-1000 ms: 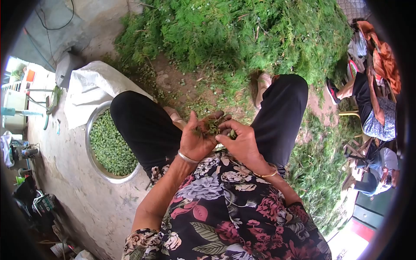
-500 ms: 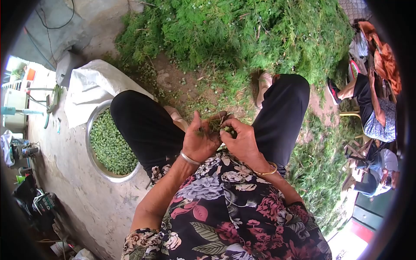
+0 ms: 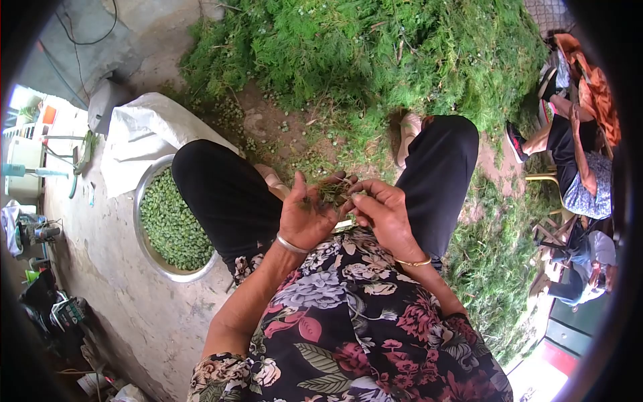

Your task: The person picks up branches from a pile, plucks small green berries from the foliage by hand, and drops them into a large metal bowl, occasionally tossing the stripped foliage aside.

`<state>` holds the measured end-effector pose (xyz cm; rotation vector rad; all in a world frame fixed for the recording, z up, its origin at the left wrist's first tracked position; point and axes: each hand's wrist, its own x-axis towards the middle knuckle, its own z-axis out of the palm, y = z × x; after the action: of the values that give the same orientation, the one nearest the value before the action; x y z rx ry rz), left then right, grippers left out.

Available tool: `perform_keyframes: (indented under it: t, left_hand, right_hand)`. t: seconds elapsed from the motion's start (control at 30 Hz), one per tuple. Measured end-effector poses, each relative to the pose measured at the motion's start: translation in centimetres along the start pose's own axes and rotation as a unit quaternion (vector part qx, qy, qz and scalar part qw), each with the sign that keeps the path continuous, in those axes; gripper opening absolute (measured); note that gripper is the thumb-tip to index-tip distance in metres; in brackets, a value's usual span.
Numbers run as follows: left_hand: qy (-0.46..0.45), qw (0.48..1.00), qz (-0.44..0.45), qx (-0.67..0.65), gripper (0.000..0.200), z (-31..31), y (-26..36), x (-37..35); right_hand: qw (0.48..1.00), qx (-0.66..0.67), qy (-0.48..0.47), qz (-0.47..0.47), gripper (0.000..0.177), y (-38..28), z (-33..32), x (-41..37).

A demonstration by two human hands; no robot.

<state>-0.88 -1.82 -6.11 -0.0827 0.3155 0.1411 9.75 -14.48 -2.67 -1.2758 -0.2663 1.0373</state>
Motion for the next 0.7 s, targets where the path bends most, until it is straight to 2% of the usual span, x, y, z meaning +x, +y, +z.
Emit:
perform_keyframes:
  t: [0.03,0.1,0.13,0.2,0.23,0.27,0.3,0.37,0.5,0.57,0.7]
  left_hand:
    - [-0.012,1.0,0.001,0.003,0.075,-0.1,0.1,0.0]
    - [-0.024,1.0,0.001,0.006,0.075,0.1,0.1,0.0]
    - [-0.008,1.0,0.01,0.015,0.076,0.4,0.0,-0.1]
    - [0.008,1.0,0.017,0.025,0.077,0.4,-0.1,0.0]
    - [-0.021,1.0,-0.006,0.003,0.077,0.0,0.2,0.0]
    - [-0.05,0.998,-0.029,-0.018,0.077,-0.2,0.3,0.0]
    - [-0.05,0.998,-0.029,-0.018,0.077,-0.1,0.3,0.1]
    - [-0.039,0.998,-0.019,0.042,0.071,0.1,0.1,0.2]
    - [-0.068,0.995,-0.04,0.053,0.062,-1.4,-0.2,0.9]
    - [-0.025,0.994,-0.037,0.105,0.055,-1.1,-0.3,0.8]
    - [-0.023,0.994,-0.041,0.098,0.053,-0.8,-0.3,0.7]
  right_hand:
    - [1.0,0.0,0.0,-0.001,0.016,-0.5,0.1,-0.1]
    - [0.984,0.175,0.009,0.042,0.018,-1.3,0.3,-0.3]
    - [0.984,0.176,0.009,0.041,0.018,-1.2,0.3,-0.3]
    - [0.998,-0.036,0.031,-0.044,0.015,-0.4,0.5,-0.1]
    - [0.985,-0.143,0.042,-0.085,0.014,0.2,0.5,0.0]
    - [0.945,-0.255,0.059,-0.196,0.017,2.0,0.1,0.6]
    - [0.945,-0.255,0.06,-0.196,0.017,2.1,0.4,0.6]
    - [0.902,-0.35,0.075,-0.24,0.024,2.2,0.9,0.7]
    - [0.881,-0.374,0.067,-0.282,0.026,2.3,1.2,1.2]
    - [0.884,-0.375,0.056,-0.273,0.026,2.1,1.2,1.2]
    - [0.898,-0.364,0.034,-0.244,0.024,2.0,1.1,1.1]
